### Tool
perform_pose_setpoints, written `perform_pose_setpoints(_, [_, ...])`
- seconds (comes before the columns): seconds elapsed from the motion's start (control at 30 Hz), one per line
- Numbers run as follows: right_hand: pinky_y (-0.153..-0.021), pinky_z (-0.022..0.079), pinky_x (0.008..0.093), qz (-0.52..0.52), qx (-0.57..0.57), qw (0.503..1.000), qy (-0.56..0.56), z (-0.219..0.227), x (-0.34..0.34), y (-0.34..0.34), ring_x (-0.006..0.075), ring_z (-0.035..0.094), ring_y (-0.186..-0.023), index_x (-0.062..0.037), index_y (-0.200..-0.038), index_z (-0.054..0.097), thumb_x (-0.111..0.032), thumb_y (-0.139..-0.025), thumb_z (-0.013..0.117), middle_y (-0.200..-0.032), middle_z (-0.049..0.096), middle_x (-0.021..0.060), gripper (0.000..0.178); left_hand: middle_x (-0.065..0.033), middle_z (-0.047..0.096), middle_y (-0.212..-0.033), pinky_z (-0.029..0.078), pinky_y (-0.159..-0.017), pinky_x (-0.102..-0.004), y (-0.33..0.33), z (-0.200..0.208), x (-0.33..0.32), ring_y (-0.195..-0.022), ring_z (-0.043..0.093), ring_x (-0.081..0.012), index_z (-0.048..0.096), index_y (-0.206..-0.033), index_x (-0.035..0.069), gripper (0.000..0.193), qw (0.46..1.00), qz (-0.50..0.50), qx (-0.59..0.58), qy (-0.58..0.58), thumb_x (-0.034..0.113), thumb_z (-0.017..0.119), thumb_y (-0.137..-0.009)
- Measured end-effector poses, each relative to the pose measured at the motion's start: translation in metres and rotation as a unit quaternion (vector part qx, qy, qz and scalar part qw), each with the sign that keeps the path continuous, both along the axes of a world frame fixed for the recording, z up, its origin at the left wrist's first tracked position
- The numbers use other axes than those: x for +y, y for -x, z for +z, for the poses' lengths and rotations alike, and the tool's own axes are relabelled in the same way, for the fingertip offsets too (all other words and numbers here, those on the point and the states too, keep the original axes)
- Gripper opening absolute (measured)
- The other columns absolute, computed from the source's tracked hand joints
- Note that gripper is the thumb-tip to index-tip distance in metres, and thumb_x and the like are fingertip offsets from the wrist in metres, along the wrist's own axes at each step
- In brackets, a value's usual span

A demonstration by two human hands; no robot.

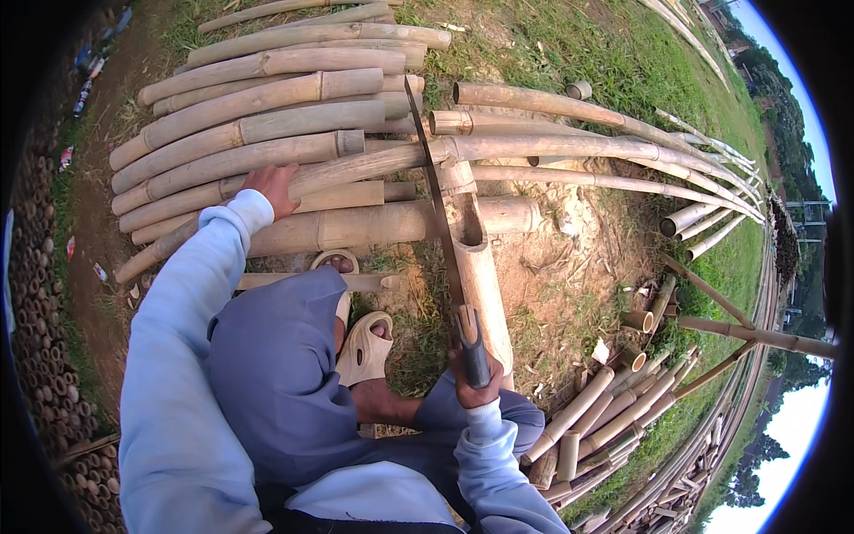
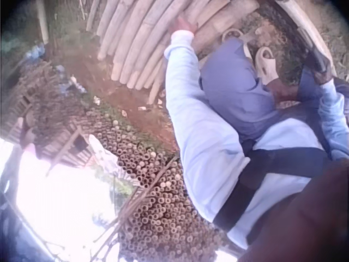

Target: The person sits on the ground and uses a hand saw to cut bamboo poles into shorter sections. The person repeatedly positions a bamboo pole, saws through it, and sets the cut piece aside.

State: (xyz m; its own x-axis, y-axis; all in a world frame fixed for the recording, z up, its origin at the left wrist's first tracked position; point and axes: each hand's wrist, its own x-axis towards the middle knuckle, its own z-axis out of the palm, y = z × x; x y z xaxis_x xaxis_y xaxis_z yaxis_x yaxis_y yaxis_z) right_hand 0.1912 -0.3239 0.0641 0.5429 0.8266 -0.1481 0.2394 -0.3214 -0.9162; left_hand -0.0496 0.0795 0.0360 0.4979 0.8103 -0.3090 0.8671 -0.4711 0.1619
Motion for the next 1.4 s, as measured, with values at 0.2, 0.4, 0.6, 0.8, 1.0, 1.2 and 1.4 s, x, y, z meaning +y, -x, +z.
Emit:
perform_pose_setpoints(0.2, [-0.084, 0.054, 0.0337, -0.014, -0.080, 0.997, 0.014, 0.016, -0.057, 0.011, 0.0187, 0.071, -0.092, -0.0005, -0.106, 0.071, -0.003, -0.084, 0.068, -0.096, 0.074, 0.0115, 0.023, -0.0288, 0.066, -0.114, 0.047, -0.101, -0.0495, 0.007, -0.007, -0.001, -0.111, 0.062, -0.0431, 0.058, -0.134, 0.005, 0.068, 0.999, 0.009, -0.013, 0.033, 0.029, 0.076, -0.073])
perform_pose_setpoints(0.4, [-0.060, 0.044, 0.0272, 0.042, 0.003, 0.996, -0.081, -0.028, 0.141, -0.052, 0.0069, 0.051, -0.066, 0.0000, -0.091, 0.065, -0.007, -0.089, 0.070, -0.072, 0.060, 0.0005, 0.009, -0.0259, 0.067, -0.116, 0.049, -0.100, -0.0484, -0.012, -0.012, -0.003, -0.111, 0.064, -0.0394, 0.057, -0.137, 0.010, 0.069, 1.000, -0.007, -0.003, -0.026, 0.030, 0.079, -0.075])
perform_pose_setpoints(0.6, [-0.064, 0.048, 0.0307, -0.008, -0.010, 1.000, 0.004, -0.014, -0.011, 0.005, 0.0128, 0.058, -0.068, -0.0019, -0.097, 0.068, -0.005, -0.087, 0.069, -0.076, 0.062, 0.0057, 0.011, -0.0276, 0.065, -0.117, 0.047, -0.102, -0.0478, 0.004, -0.021, 0.000, -0.112, 0.062, -0.0426, 0.056, -0.138, 0.007, 0.073, 1.000, 0.007, -0.008, 0.003, 0.033, 0.079, -0.074])
perform_pose_setpoints(0.8, [-0.075, 0.055, 0.0307, -0.008, -0.127, 0.992, 0.003, 0.016, -0.012, 0.015, 0.0208, 0.072, -0.084, -0.0029, -0.104, 0.071, 0.000, -0.083, 0.067, -0.086, 0.072, 0.0107, 0.021, -0.0269, 0.067, -0.115, 0.048, -0.101, -0.0480, -0.001, -0.017, -0.004, -0.113, 0.062, -0.0419, 0.058, -0.136, 0.007, 0.071, 0.999, 0.033, -0.004, 0.029, 0.032, 0.080, -0.073])
perform_pose_setpoints(1.0, [-0.061, 0.047, 0.0292, 0.030, -0.033, 0.991, -0.124, -0.017, 0.180, -0.031, 0.0102, 0.054, -0.064, 0.0017, -0.092, 0.065, -0.008, -0.087, 0.070, -0.069, 0.061, 0.0067, 0.012, -0.0264, 0.066, -0.117, 0.048, -0.101, -0.0479, -0.011, -0.020, -0.007, -0.113, 0.062, -0.0412, 0.059, -0.134, 0.009, 0.069, 0.999, 0.035, -0.019, 0.003, 0.031, 0.080, -0.072])
perform_pose_setpoints(1.2, [-0.071, 0.051, 0.0293, -0.002, -0.063, 0.997, -0.041, -0.026, 0.011, 0.002, 0.0127, 0.065, -0.077, -0.0013, -0.102, 0.071, -0.008, -0.086, 0.071, -0.079, 0.068, 0.0060, 0.018, -0.0242, 0.069, -0.111, 0.050, -0.096, -0.0480, 0.009, -0.023, -0.013, -0.106, 0.065, -0.0404, 0.061, -0.131, 0.010, 0.066, 1.000, -0.017, -0.008, 0.009, 0.031, 0.081, -0.072])
perform_pose_setpoints(1.4, [-0.074, 0.052, 0.0318, -0.044, -0.119, 0.991, 0.034, -0.009, -0.013, 0.006, 0.0165, 0.066, -0.073, -0.0002, -0.101, 0.070, -0.013, -0.083, 0.075, -0.081, 0.070, 0.0071, 0.022, -0.0232, 0.069, -0.112, 0.050, -0.097, -0.0482, 0.009, -0.042, -0.019, -0.107, 0.065, -0.0412, 0.060, -0.131, 0.008, 0.069, 0.999, -0.023, -0.025, -0.002, 0.030, 0.082, -0.070])
